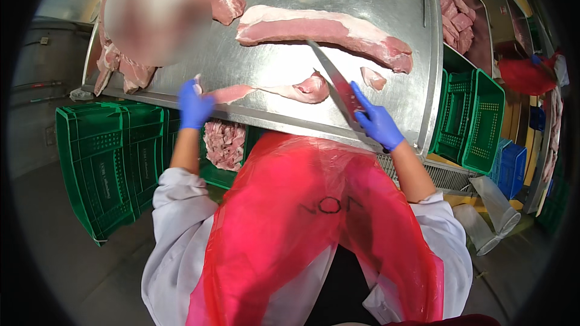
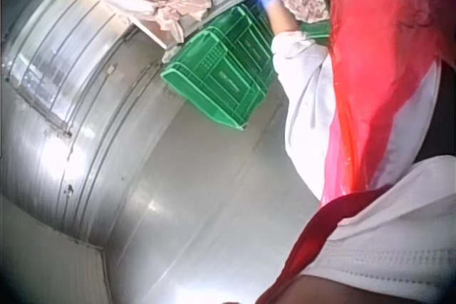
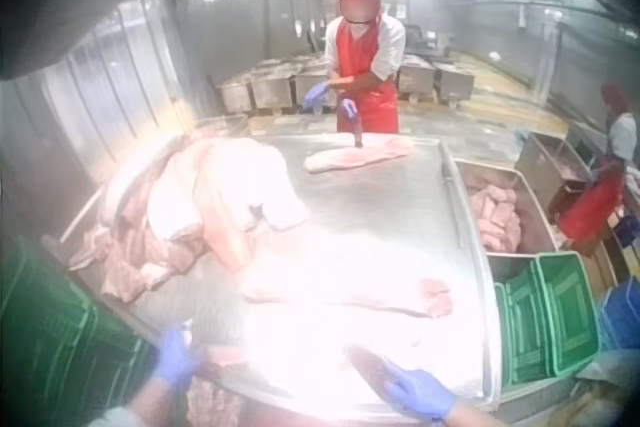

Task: The person uses a knife to trim fat and separate lean meat from a large piece of pork on a stainless steel table. They repeatedly cut, lift, and place trimmed pieces into a green crate while handling multiple cuts of meat.

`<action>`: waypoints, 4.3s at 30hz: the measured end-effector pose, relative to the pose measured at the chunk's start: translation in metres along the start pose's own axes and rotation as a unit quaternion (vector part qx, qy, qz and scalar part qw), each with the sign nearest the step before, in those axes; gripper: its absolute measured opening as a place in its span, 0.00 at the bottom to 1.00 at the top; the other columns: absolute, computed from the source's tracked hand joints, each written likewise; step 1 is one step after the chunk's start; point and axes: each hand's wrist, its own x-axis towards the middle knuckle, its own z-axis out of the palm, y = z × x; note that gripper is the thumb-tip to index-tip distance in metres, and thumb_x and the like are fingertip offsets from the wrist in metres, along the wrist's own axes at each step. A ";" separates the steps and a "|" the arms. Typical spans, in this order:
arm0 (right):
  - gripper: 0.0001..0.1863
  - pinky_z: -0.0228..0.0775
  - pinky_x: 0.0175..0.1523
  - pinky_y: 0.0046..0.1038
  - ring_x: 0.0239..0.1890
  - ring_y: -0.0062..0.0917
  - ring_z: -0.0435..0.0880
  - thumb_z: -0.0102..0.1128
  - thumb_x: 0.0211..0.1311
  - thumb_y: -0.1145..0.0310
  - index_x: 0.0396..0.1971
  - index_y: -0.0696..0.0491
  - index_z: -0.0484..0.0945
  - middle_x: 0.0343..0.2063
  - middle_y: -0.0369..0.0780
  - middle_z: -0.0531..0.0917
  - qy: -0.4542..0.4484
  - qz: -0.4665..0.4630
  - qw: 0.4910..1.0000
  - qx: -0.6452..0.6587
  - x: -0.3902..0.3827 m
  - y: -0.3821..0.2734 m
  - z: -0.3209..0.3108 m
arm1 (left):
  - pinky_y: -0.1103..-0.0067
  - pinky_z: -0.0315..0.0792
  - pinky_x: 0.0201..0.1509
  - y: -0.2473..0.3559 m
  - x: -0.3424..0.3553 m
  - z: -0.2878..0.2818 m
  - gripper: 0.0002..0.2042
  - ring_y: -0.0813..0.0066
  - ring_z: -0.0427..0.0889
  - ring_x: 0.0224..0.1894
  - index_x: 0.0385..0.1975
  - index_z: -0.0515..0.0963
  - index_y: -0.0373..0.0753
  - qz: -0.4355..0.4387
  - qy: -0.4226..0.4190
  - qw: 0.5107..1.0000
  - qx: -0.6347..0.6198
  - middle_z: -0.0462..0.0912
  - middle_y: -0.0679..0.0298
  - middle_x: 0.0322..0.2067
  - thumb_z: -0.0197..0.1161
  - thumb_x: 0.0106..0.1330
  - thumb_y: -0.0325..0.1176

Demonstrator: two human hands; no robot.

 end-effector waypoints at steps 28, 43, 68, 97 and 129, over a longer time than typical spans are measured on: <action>0.49 0.80 0.38 0.46 0.33 0.49 0.88 0.50 0.62 0.76 0.80 0.26 0.43 0.35 0.52 0.87 -0.111 -0.019 0.943 -0.312 0.086 -0.016 0.073 | 0.52 0.76 0.45 0.155 0.037 0.070 0.13 0.39 0.84 0.38 0.42 0.76 0.37 0.179 -0.280 0.942 -0.049 0.84 0.43 0.34 0.56 0.66 0.39; 0.41 0.77 0.47 0.51 0.35 0.53 0.85 0.49 0.71 0.63 0.80 0.27 0.43 0.38 0.55 0.86 -0.005 0.047 0.984 -0.170 -0.072 0.067 -0.001 | 0.84 0.76 0.44 0.413 0.102 -0.236 0.28 0.79 0.81 0.41 0.68 0.70 0.31 0.140 -0.280 0.783 -0.538 0.82 0.61 0.46 0.60 0.68 0.31; 0.46 0.70 0.27 0.26 0.20 0.17 0.70 0.51 0.68 0.80 0.80 0.30 0.47 0.21 0.35 0.76 0.239 0.210 0.934 0.162 -0.216 0.126 0.028 | 0.58 0.72 0.59 0.209 0.086 0.111 0.27 0.43 0.74 0.58 0.52 0.79 0.44 0.456 -0.237 0.857 -0.019 0.76 0.49 0.56 0.72 0.52 0.46; 0.42 0.79 0.48 0.44 0.40 0.52 0.87 0.56 0.70 0.66 0.80 0.31 0.48 0.39 0.54 0.87 0.031 -0.052 0.991 -0.122 0.150 -0.038 0.039 | 0.59 0.79 0.53 -0.001 0.008 0.030 0.21 0.46 0.84 0.48 0.51 0.75 0.38 -0.096 -0.049 0.994 -0.029 0.80 0.50 0.51 0.67 0.57 0.35; 0.40 0.76 0.54 0.36 0.41 0.39 0.86 0.55 0.68 0.69 0.77 0.25 0.57 0.47 0.52 0.85 -0.316 -0.103 0.884 -0.329 0.374 -0.153 -0.010 | 0.68 0.79 0.45 -0.100 -0.009 -0.026 0.16 0.58 0.85 0.39 0.49 0.79 0.33 -0.134 0.148 0.968 -0.154 0.82 0.53 0.37 0.69 0.64 0.30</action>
